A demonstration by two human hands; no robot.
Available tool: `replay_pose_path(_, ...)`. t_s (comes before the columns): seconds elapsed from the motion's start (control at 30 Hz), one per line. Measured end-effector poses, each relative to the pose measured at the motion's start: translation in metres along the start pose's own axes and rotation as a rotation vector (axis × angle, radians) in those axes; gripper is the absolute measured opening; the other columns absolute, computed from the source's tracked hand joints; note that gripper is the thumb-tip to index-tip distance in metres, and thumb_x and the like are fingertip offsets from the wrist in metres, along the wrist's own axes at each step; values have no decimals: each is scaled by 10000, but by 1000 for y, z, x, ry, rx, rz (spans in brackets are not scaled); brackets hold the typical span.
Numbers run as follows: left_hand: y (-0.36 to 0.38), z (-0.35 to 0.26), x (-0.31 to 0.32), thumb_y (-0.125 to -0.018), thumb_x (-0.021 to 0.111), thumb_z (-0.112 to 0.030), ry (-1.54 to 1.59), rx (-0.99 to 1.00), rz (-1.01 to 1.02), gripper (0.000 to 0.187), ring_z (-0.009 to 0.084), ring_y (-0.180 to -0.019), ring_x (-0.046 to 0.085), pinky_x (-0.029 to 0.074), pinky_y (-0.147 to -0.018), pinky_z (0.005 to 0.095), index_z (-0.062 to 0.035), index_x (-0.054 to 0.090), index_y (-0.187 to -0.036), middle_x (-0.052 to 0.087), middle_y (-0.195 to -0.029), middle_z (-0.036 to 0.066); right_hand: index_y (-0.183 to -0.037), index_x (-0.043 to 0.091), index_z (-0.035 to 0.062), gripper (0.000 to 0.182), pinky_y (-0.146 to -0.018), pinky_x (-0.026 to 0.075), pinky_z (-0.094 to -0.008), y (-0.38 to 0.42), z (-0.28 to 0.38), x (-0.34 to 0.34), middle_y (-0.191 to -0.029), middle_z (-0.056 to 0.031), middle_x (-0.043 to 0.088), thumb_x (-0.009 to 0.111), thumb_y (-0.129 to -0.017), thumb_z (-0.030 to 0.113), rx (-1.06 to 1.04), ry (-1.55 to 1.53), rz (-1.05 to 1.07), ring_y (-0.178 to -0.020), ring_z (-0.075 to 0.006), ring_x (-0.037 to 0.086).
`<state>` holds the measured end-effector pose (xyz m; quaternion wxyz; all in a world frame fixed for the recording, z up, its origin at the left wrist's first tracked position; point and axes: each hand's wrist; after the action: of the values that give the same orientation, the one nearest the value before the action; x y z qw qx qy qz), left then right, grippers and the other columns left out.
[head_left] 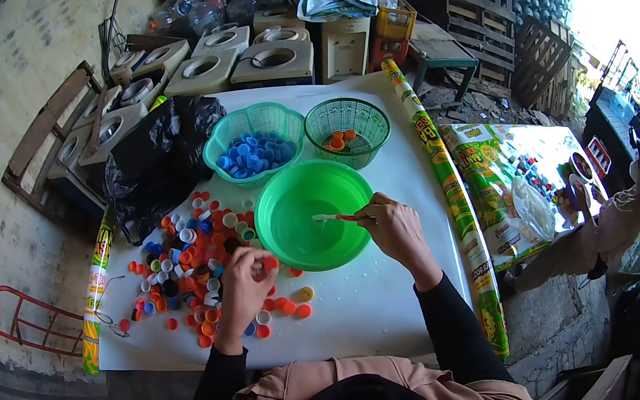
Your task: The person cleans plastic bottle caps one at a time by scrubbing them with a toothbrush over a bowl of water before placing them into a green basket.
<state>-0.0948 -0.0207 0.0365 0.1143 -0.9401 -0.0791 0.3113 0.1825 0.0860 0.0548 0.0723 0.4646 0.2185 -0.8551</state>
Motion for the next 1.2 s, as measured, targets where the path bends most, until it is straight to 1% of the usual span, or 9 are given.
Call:
replay_pose_path(0.17,-44,8,8,-839,760,-15,103,34,-33,226,184,-874,719,603,-763,282,37,650,-1029,643,-988,93,-967,793,122,133,-638,497,-382,-1,10,-5,-873,-47,670,761,-842,158,-1,-146,-86,-697,-252,657)
replay_pose_path(0.3,-74,32,34,-829,789,-41,250,-99,-7,271,135,-836,723,581,-744,260,28,666,-1062,716,-959,100,-987,794,146,140,-691,533,-375,-2,21,-12,-960,-53,701,747,-855,148,24,-282,-43,-776,-274,689)
replay_pose_path(0.47,-86,37,52,-825,741,87,609,-208,41,332,143,-944,690,574,-825,254,42,621,-1131,658,-1033,86,-976,797,141,139,-655,507,-365,-4,11,6,-881,-44,670,765,-850,191,10,-169,-158,-713,-228,666)
replay_pose_path(0.57,-91,38,55,-827,736,91,694,-220,-7,333,139,-936,686,574,-830,256,39,621,-1136,654,-1015,78,-976,797,148,135,-659,506,-366,-3,10,2,-891,-42,670,750,-862,202,-11,-289,-34,-729,-240,664)
replay_pose_path(0.77,-91,39,56,-822,741,42,329,-108,-38,263,133,-866,701,568,-768,271,13,656,-1069,690,-901,65,-979,799,170,131,-656,502,-375,-4,2,12,-890,-22,669,740,-861,177,60,28,-182,-733,-254,662)
replay_pose_path(0.87,-91,37,56,-833,737,7,214,-1,-68,190,146,-827,706,559,-738,287,26,670,-1009,710,-863,90,-969,796,167,126,-658,502,-384,-2,-3,14,-889,-21,668,737,-858,165,61,81,-51,-737,-259,664)
replay_pose_path(0.97,-89,34,56,-843,726,-2,134,37,-99,151,164,-801,707,553,-724,295,32,675,-982,724,-877,117,-962,792,155,119,-660,502,-385,-1,12,2,-893,-27,670,733,-860,168,76,-58,-146,-742,-262,667)
replay_pose_path(1.07,-87,20,54,-850,724,-7,191,-39,-82,143,153,-795,701,547,-711,291,22,672,-980,720,-872,105,-954,789,143,114,-659,503,-387,2,17,-3,-898,-36,671,729,-860,165,56,-210,-124,-742,-268,668)
replay_pose_path(1.2,-89,23,55,-868,724,-20,212,-42,-47,217,145,-805,699,544,-707,283,14,686,-1079,709,-872,98,-950,787,132,112,-650,502,-394,-1,8,8,-893,-43,669,732,-859,167,62,-9,-141,-733,-275,665)
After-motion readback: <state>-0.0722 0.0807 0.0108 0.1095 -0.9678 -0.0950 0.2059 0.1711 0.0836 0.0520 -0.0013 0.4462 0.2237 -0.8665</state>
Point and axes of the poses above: each hand's wrist, its own y-axis away from the middle knuckle, its own x-axis out of the palm, z = x × y
